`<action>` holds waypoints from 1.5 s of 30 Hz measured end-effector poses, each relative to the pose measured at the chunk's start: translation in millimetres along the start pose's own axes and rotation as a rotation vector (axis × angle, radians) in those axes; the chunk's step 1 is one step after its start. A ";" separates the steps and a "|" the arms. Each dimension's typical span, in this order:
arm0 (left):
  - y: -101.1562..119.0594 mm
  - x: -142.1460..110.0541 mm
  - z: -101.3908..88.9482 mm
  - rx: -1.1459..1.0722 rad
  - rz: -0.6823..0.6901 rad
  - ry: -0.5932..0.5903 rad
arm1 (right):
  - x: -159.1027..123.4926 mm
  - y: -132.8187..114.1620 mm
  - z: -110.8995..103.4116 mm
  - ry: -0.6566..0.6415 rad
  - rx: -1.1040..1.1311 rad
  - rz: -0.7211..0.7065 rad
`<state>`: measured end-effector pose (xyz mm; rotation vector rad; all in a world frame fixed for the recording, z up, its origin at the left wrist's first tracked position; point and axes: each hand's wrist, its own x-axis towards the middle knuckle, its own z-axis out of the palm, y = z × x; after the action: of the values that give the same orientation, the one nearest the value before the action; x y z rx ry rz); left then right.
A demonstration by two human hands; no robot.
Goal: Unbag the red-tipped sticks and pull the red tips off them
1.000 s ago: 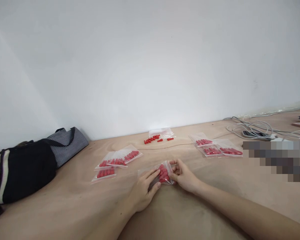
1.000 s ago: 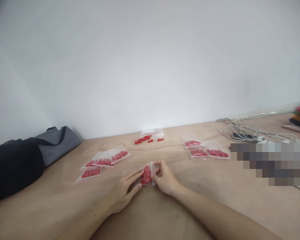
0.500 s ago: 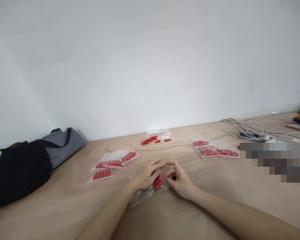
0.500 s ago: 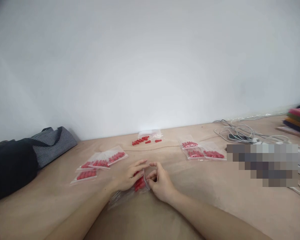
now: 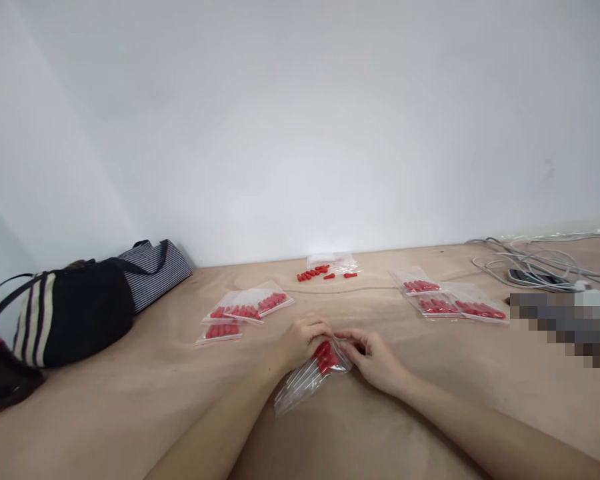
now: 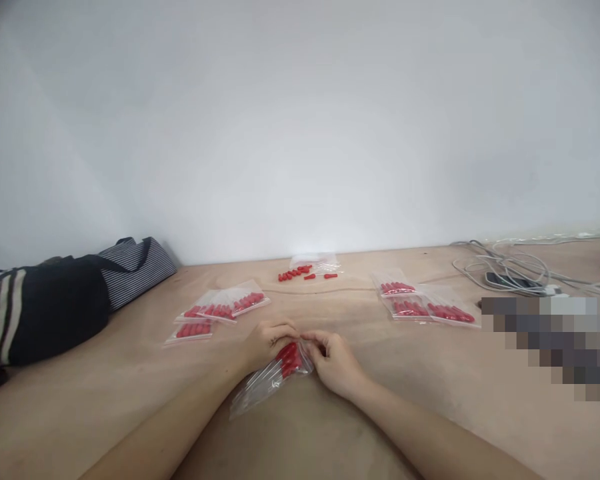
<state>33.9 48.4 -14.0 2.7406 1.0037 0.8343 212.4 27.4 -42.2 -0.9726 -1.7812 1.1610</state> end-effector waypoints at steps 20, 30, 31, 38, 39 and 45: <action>0.3 -3.3 -1.4 0.104 0.133 0.076 | 13.6 -3.8 -4.9 -0.046 0.155 0.285; 0.1 -2.4 0.4 0.108 0.154 0.100 | 22.9 -14.8 -4.8 -0.175 0.279 0.244; 0.4 -2.7 0.4 0.111 0.146 0.104 | 24.2 -15.9 -5.7 -0.208 0.284 0.268; 3.0 -3.8 -2.1 0.112 0.150 0.122 | 28.8 -12.9 -2.3 -0.168 0.226 0.329; 3.0 -3.9 -2.3 0.106 0.145 0.128 | 28.8 -11.6 -0.8 -0.140 0.190 0.324; 4.5 -1.1 -4.2 -0.007 0.016 0.002 | 26.4 -2.4 3.4 -0.026 0.024 0.279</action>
<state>33.6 43.9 -9.7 2.7458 0.9783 0.8419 198.3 49.2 -35.7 -1.2252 -1.6841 1.3682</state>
